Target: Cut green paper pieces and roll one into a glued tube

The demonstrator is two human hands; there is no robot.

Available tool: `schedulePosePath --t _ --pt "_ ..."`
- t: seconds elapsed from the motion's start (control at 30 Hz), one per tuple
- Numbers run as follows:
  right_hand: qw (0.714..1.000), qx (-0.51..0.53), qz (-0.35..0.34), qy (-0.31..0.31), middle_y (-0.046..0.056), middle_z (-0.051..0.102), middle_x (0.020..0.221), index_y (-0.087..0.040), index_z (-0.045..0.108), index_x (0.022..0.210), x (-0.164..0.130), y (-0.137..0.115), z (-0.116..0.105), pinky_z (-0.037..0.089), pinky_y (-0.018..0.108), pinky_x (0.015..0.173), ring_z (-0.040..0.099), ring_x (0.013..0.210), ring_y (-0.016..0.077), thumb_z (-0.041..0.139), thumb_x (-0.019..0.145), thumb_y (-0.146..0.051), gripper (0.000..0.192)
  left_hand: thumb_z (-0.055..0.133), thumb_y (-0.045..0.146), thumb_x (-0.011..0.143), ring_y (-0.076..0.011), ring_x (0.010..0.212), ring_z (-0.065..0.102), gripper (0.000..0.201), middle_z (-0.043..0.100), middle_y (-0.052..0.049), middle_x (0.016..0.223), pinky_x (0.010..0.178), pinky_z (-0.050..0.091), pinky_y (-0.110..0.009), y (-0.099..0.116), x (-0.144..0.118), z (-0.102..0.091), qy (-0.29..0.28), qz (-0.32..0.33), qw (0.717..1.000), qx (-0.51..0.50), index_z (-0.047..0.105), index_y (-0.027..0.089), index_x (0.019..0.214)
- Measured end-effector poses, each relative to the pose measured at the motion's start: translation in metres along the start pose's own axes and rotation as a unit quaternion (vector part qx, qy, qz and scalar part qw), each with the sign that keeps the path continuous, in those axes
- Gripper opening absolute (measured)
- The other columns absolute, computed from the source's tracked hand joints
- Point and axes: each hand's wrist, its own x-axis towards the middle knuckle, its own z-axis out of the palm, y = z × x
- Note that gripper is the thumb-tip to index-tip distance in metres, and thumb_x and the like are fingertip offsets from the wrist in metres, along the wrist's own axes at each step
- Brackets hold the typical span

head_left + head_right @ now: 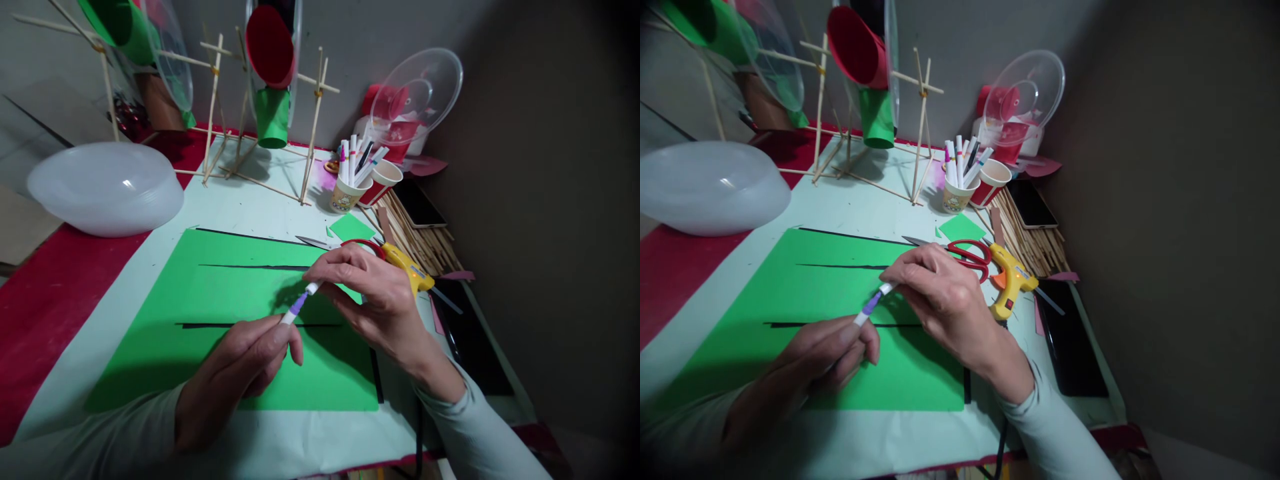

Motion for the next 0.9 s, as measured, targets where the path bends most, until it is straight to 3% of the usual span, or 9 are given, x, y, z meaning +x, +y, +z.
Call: schedulePosePath --t 0.43,0.6,0.73,0.9 --pt "0.998 -0.047 -0.034 0.003 0.006 0.066 0.102 -0.025 0.064 0.111 -0.005 0.001 0.004 0.048 0.036 0.079 0.058 0.089 0.0187 0.049 0.089 0.000 0.036 0.037 0.048 0.099 -0.0086 0.045 0.025 0.039 0.033 0.008 0.049 0.045 0.023 -0.025 0.004 0.001 0.000 -0.003 0.001 1.000 0.021 0.056 0.019 0.080" --pt "0.999 0.036 -0.012 -0.023 0.009 0.067 0.108 -0.021 0.064 0.117 -0.002 -0.009 0.002 0.050 0.041 0.083 0.061 0.093 0.0214 0.052 0.088 -0.007 0.035 0.037 0.049 0.098 -0.0080 0.044 0.023 0.040 0.030 0.009 0.048 0.043 0.021 -0.023 0.005 0.002 0.001 -0.003 -0.029 1.000 0.000 0.056 0.018 0.082" --pt "0.992 0.114 0.040 -0.019 0.005 0.072 0.099 -0.025 0.070 0.110 0.000 -0.011 0.007 0.053 0.039 0.081 0.066 0.092 0.0208 0.057 0.092 -0.016 0.023 0.038 0.047 0.098 -0.0083 0.044 0.024 0.039 0.031 0.009 0.048 0.043 0.020 -0.023 0.007 0.001 0.001 -0.014 -0.018 1.000 0.012 0.056 0.018 0.080" --pt "0.973 0.217 0.073 -0.028 0.005 0.075 0.092 -0.024 0.075 0.103 -0.002 -0.004 0.010 0.053 0.035 0.079 0.068 0.086 0.0199 0.062 0.092 -0.017 0.018 0.038 0.048 0.098 -0.0093 0.046 0.025 0.039 0.030 0.008 0.049 0.044 0.018 -0.026 0.006 -0.002 0.005 0.016 -0.019 0.999 0.038 0.055 0.019 0.078"
